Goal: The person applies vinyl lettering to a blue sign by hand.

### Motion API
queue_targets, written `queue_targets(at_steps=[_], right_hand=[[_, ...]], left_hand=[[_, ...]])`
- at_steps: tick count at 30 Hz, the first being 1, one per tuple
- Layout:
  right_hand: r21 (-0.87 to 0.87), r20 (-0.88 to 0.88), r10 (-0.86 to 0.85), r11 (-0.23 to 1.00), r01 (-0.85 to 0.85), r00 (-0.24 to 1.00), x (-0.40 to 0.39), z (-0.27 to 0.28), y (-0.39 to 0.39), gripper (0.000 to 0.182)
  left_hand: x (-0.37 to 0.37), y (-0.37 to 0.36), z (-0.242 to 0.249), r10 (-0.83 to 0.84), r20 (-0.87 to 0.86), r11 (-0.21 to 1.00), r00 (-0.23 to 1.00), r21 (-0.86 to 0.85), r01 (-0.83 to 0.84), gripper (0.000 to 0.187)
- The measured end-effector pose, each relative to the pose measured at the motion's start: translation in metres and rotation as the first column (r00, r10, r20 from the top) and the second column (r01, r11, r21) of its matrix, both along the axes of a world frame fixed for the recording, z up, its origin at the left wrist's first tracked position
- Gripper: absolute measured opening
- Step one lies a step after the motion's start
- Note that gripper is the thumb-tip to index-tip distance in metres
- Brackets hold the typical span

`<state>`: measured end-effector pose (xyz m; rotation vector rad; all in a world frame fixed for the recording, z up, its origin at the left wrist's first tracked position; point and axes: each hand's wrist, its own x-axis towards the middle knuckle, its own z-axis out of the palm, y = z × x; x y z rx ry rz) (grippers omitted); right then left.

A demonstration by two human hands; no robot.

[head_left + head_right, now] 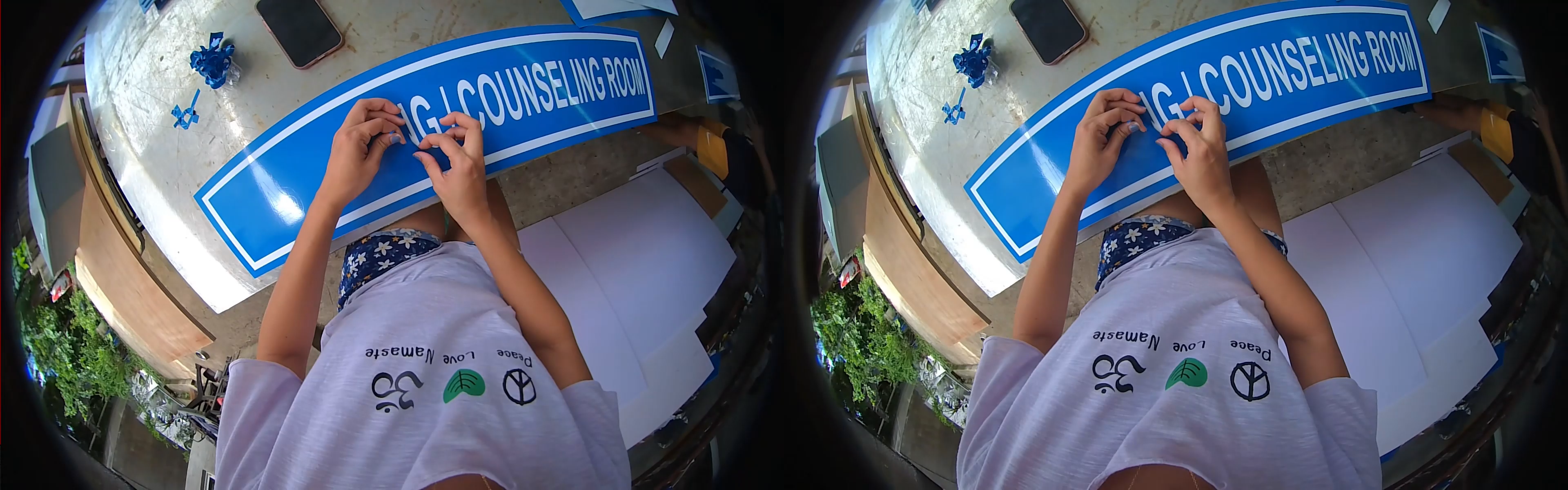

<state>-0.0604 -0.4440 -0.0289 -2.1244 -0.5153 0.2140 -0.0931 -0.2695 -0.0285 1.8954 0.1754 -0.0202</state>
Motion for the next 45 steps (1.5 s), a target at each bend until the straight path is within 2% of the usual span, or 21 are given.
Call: queue_targets(at_steps=[2, 4, 14, 18, 21, 23, 24, 26, 27, 29, 30, 32, 34, 36, 39, 41, 43, 45], right_hand=[[-0.017, 0.01, -0.014, 1.0, 0.014, 1.0, -0.002, -0.004, 0.003, 0.017], [-0.11, 0.139, -0.007, 0.994, 0.022, 0.99, -0.002, -0.003, 0.007, 0.012], [-0.183, 0.146, -0.015, 0.982, 0.042, 0.989, -0.001, -0.002, 0.018, 0.014], [-0.158, 0.052, -0.056, 0.985, 0.064, 0.997, 0.008, 0.008, 0.026, 0.011], [-0.159, -0.015, -0.078, 0.984, 0.075, 0.997, 0.014, 0.009, 0.024, 0.008], [-0.173, -0.049, -0.071, 0.983, 0.061, 0.996, 0.014, 0.009, 0.023, 0.008], [-0.169, -0.075, -0.076, 0.984, 0.063, 0.994, 0.016, 0.008, 0.024, 0.007], [-0.184, -0.055, -0.061, 0.982, 0.05, 0.997, 0.019, 0.009, 0.027, 0.008], [-0.199, -0.038, -0.044, 0.979, 0.035, 0.998, 0.022, 0.01, 0.029, 0.008], [-0.192, -0.038, -0.019, 0.981, 0.011, 0.999, 0.029, 0.012, 0.034, 0.009], [-0.187, -0.039, 0.004, 0.982, -0.011, 0.999, 0.032, 0.013, 0.035, 0.009], [-0.191, -0.064, 0.02, 0.981, -0.032, 0.998, 0.038, 0.015, 0.038, 0.01], [-0.197, -0.086, 0.034, 0.979, -0.05, 0.996, 0.043, 0.014, 0.038, 0.01], [-0.124, -0.196, 0.054, 0.989, -0.079, 0.979, 0.045, 0.011, 0.038, 0.011], [-0.089, -0.224, 0.066, 0.992, -0.087, 0.972, 0.043, 0.011, 0.037, 0.012], [-0.109, -0.187, 0.065, 0.99, -0.087, 0.98, 0.038, 0.015, 0.037, 0.012], [-0.13, -0.149, 0.064, 0.988, -0.084, 0.987, 0.029, 0.021, 0.038, 0.013], [-0.132, -0.037, 0.032, 0.991, -0.036, 0.999, 0.017, 0.021, 0.037, 0.011]], left_hand=[[0.0, 0.0, -0.001, 0.008, 0.013, 1.0, 1.0, 0.001, -0.008, 0.007], [0.0, 0.0, -0.003, 0.013, 0.018, 1.0, 1.0, 0.01, -0.014, 0.007], [-0.002, -0.002, -0.003, 0.07, 0.017, 0.997, 0.997, 0.018, -0.07, 0.008], [-0.002, 0.0, -0.007, 0.103, 0.038, 0.995, 0.994, -0.006, -0.102, 0.01], [-0.002, -0.001, -0.004, 0.088, 0.097, 0.995, 0.991, 0.041, -0.092, 0.015], [-0.003, -0.002, -0.002, 0.074, 0.086, 0.993, 0.994, 0.089, -0.082, 0.027], [-0.004, -0.003, -0.001, 0.073, 0.086, 0.993, 0.994, 0.089, -0.081, 0.027], [-0.004, -0.004, -0.002, 0.081, 0.16, 0.983, 0.984, 0.148, -0.105, 0.044], [-0.003, -0.005, -0.002, 0.082, 0.162, 0.983, 0.983, 0.149, -0.107, 0.044], [-0.002, -0.004, -0.003, 0.132, 0.205, 0.988, 0.97, 0.048, -0.144, 0.055], [-0.003, -0.004, -0.004, 0.135, 0.207, 0.988, 0.969, 0.051, -0.148, 0.055], [-0.005, -0.003, -0.006, 0.138, 0.141, 0.99, 0.98, -0.036, -0.134, 0.064], [-0.005, -0.003, -0.004, 0.146, 0.128, 0.989, 0.981, -0.042, -0.142, 0.064], [-0.005, -0.004, -0.002, 0.153, 0.114, 0.988, 0.982, -0.049, -0.149, 0.065], [-0.005, -0.006, 0.003, 0.159, 0.093, 0.987, 0.983, -0.037, -0.156, 0.06], [-0.004, -0.01, -0.001, 0.138, 0.261, 0.965, 0.955, 0.18, -0.189, 0.053], [-0.004, -0.015, -0.006, 0.182, 0.295, 0.937, 0.938, 0.238, -0.257, 0.047], [-0.005, -0.018, -0.012, 0.223, 0.331, 0.9, 0.917, 0.291, -0.324, 0.043]])
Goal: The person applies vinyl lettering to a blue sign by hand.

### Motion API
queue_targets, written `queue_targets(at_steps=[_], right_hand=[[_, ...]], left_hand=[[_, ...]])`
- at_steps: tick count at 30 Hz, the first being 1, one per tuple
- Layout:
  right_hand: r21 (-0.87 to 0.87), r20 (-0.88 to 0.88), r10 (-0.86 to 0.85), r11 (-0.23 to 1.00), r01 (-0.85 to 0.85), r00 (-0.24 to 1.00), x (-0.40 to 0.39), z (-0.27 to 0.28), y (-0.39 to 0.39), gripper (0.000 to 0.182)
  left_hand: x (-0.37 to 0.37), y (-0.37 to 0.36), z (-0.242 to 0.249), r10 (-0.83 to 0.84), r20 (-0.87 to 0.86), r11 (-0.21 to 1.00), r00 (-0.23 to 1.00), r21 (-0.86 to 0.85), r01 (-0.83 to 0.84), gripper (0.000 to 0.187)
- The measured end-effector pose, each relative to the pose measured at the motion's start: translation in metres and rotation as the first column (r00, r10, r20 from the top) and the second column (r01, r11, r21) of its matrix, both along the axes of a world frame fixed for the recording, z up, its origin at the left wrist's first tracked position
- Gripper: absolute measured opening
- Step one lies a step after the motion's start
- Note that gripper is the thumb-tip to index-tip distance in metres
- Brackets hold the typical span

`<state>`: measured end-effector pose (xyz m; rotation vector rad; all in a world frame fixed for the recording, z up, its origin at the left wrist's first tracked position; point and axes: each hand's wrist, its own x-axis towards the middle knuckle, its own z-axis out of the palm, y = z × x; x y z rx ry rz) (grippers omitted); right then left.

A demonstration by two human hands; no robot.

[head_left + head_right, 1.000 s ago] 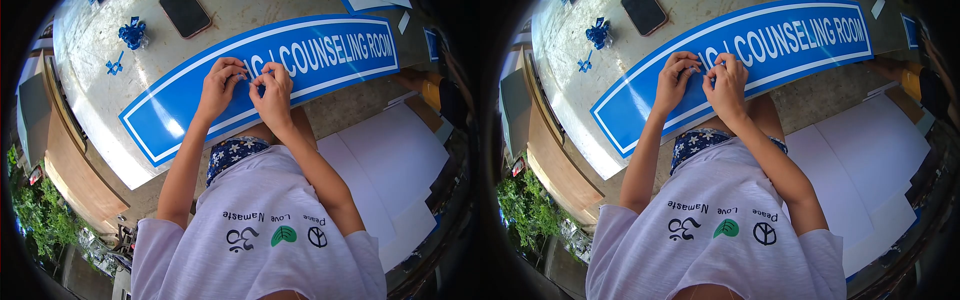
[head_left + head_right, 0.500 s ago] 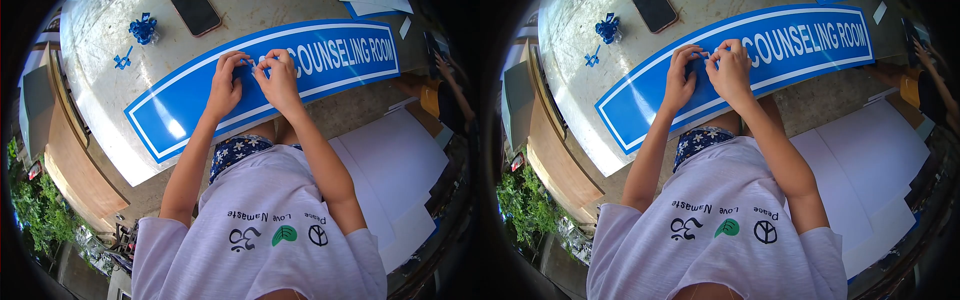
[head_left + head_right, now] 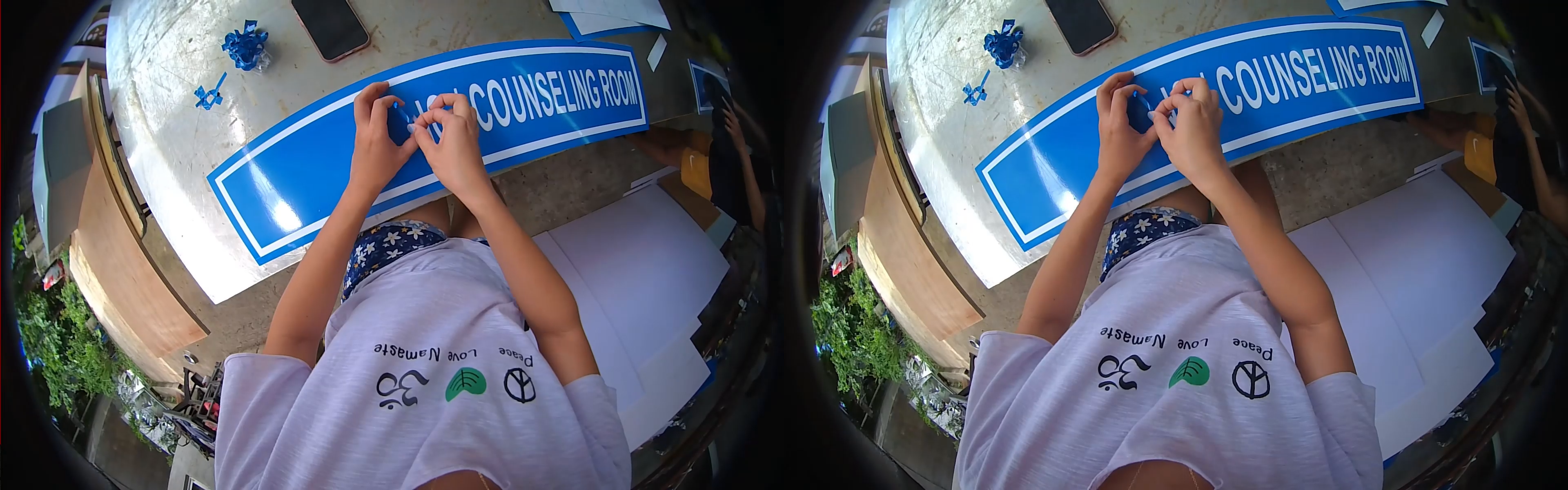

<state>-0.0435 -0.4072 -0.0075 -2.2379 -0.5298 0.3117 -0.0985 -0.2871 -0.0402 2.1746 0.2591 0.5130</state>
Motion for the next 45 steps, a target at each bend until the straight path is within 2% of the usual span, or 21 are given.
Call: queue_targets(at_steps=[1, 5, 8, 14, 15, 20, 25, 29, 31, 34, 45], right_hand=[[0.041, 0.048, -0.033, 0.999, 0.031, 0.998, -0.007, -0.004, 0.001, 0.008], [0.079, 0.032, -0.086, 0.993, 0.083, 0.996, -0.022, -0.008, -0.002, 0.01], [0.171, 0.019, -0.127, 0.978, 0.122, 0.992, -0.026, -0.002, -0.003, 0.011], [0.127, -0.096, -0.249, 0.957, 0.26, 0.964, -0.014, -0.004, -0.006, 0.011], [0.116, -0.044, -0.236, 0.964, 0.24, 0.971, -0.009, -0.005, -0.006, 0.01], [0.11, -0.086, -0.182, 0.975, 0.191, 0.98, 0.012, -0.01, -0.001, 0.01], [0.022, -0.013, -0.051, 0.998, 0.051, 0.999, 0.023, -0.018, 0.006, 0.008], [-0.056, -0.007, -0.03, 0.998, 0.03, 1.0, 0.024, -0.013, 0.014, 0.013], [-0.098, -0.099, -0.095, 0.992, 0.086, 0.991, 0.023, -0.012, 0.02, 0.014], [-0.148, -0.089, -0.114, 0.984, 0.1, 0.989, 0.023, -0.009, 0.025, 0.015], [-0.013, 0.021, 0.009, 1.0, -0.008, 1.0, 0.024, -0.021, 0.015, 0.009]], left_hand=[[-0.002, -0.001, -0.003, 0.017, -0.032, 1.0, 0.999, 0.004, -0.017, 0.036], [-0.003, -0.002, -0.009, -0.003, -0.077, 0.999, 0.997, 0.05, 0.007, 0.02], [-0.002, -0.001, -0.009, -0.006, -0.051, 0.998, 0.999, 0.057, 0.009, 0.017], [0.0, 0.001, -0.003, 0.009, -0.013, 1.0, 1.0, -0.002, -0.009, 0.013], [0.0, 0.002, -0.003, 0.005, -0.015, 1.0, 1.0, -0.005, -0.005, 0.013], [0.001, 0.004, -0.002, -0.014, -0.008, 0.998, 1.0, -0.059, 0.013, 0.014], [0.0, 0.004, -0.002, -0.067, 0.0, 0.998, 0.998, -0.02, 0.067, 0.017], [-0.002, 0.003, -0.001, -0.085, -0.026, 0.995, 0.996, -0.062, 0.083, 0.018], [-0.002, 0.004, -0.002, -0.09, -0.015, 0.995, 0.996, -0.042, 0.089, 0.018], [-0.002, 0.005, -0.002, -0.089, 0.001, 0.996, 0.996, -0.027, 0.089, 0.018], [-0.002, 0.004, -0.003, -0.076, 0.009, 0.993, 0.997, -0.087, 0.077, 0.016]])
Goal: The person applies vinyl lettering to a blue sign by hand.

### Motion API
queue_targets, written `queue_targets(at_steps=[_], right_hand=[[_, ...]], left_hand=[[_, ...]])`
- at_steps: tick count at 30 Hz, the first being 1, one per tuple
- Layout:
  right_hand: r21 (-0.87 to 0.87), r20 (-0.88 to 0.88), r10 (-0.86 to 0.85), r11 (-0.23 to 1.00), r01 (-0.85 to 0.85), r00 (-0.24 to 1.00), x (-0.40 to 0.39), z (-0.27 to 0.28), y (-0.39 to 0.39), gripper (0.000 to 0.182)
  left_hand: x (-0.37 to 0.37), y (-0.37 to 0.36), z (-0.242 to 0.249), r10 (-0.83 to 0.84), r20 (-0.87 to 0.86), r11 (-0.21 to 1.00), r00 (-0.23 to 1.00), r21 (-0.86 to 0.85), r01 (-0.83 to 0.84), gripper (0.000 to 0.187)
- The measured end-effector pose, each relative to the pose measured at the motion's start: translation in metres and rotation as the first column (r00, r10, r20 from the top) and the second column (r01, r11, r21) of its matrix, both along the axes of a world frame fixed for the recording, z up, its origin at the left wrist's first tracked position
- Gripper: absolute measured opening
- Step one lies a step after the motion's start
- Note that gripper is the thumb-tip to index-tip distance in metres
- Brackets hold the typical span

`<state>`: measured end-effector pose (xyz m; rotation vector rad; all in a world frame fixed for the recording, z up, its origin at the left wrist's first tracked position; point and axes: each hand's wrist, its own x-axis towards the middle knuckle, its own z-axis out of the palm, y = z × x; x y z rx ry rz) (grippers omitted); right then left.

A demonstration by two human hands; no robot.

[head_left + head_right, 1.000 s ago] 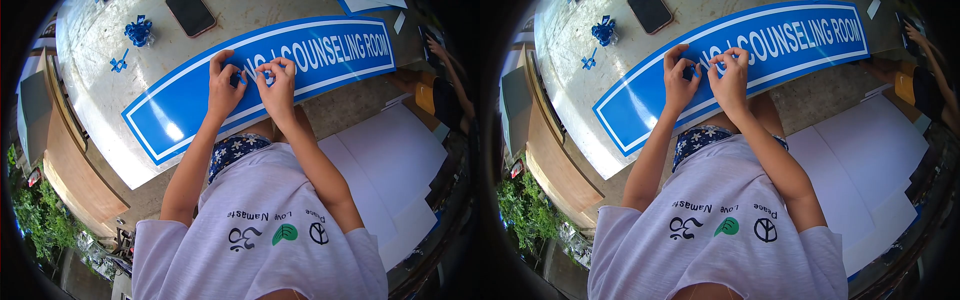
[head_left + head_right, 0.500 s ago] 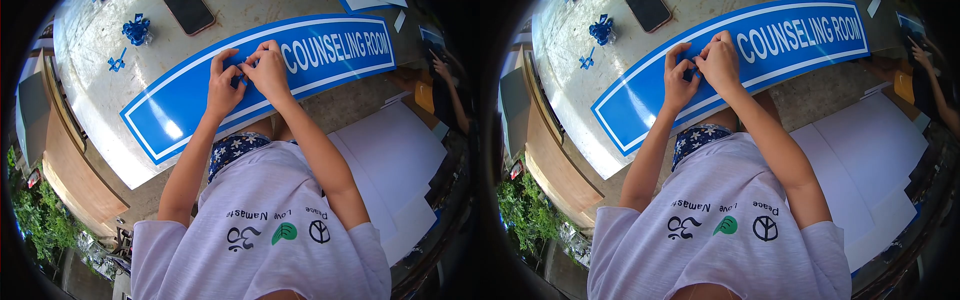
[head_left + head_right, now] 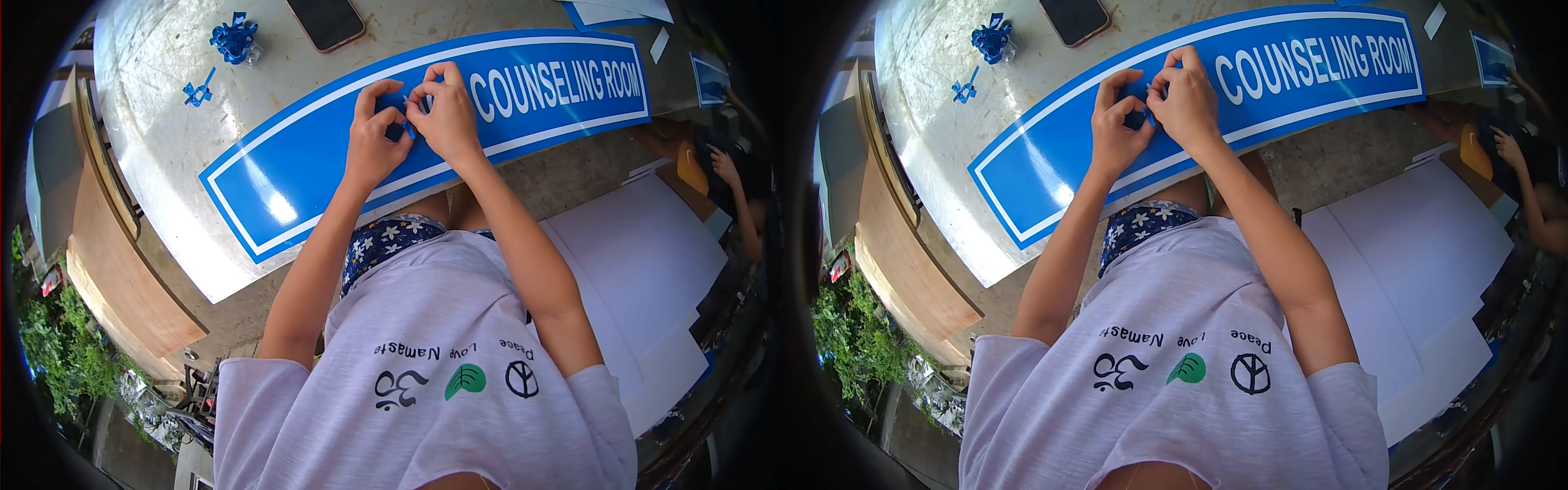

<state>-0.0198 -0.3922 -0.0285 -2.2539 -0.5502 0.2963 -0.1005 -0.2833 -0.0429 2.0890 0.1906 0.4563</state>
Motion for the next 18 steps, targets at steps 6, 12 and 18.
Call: queue_targets(at_steps=[6, 12, 18], right_hand=[[0.069, 0.016, 0.075, 0.995, -0.076, 0.997, -0.001, -0.002, -0.008, 0.009], [0.141, -0.123, 0.106, 0.986, -0.088, 0.987, 0.001, 0.001, -0.022, 0.008], [0.164, -0.152, 0.128, 0.981, -0.102, 0.98, -0.005, 0.003, -0.033, 0.008]], left_hand=[[0.0, 0.001, 0.0, 0.021, 0.026, 1.0, 0.999, 0.006, -0.021, 0.017], [-0.002, 0.007, 0.006, -0.019, 0.066, 0.997, 0.998, -0.075, 0.024, 0.022], [-0.002, 0.01, -0.002, 0.034, 0.07, 0.97, 0.997, -0.244, -0.016, 0.028]])
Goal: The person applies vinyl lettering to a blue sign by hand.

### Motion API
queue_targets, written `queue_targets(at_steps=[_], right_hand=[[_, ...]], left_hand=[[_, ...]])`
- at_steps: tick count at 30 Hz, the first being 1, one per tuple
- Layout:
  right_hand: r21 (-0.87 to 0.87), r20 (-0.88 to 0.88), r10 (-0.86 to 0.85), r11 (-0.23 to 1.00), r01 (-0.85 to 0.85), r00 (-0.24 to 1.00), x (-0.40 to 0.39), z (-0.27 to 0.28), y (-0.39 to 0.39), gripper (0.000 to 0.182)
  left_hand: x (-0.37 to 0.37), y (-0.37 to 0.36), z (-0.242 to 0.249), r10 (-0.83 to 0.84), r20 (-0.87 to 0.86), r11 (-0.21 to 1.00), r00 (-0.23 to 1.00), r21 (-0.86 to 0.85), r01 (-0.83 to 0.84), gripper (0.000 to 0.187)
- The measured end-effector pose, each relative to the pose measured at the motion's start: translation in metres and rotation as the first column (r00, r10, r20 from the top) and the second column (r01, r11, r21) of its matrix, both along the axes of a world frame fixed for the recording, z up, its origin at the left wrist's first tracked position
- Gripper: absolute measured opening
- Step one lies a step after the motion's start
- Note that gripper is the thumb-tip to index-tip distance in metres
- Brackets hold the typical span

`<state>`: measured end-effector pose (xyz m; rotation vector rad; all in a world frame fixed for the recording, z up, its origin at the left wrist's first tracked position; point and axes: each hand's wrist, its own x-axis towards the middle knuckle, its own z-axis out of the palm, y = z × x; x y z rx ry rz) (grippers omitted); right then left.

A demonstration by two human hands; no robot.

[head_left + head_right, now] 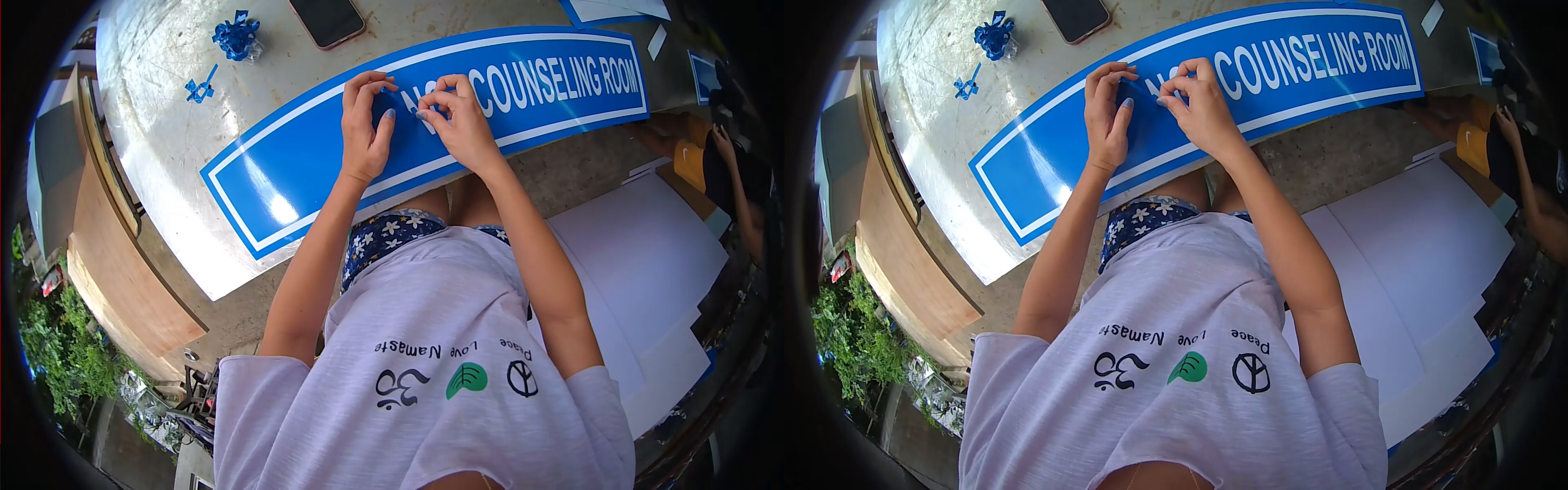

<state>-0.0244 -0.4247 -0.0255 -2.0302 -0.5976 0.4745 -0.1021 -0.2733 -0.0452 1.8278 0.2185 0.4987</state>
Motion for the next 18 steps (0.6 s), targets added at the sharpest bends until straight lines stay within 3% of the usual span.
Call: queue_targets(at_steps=[18], right_hand=[[-0.003, -0.067, -0.06, 0.998, 0.06, 0.996, -0.013, 0.037, -0.008, 0.009]], left_hand=[[0.0, 0.001, 0.01, -0.065, 0.022, 0.997, 0.998, 0.053, 0.064, 0.03]])
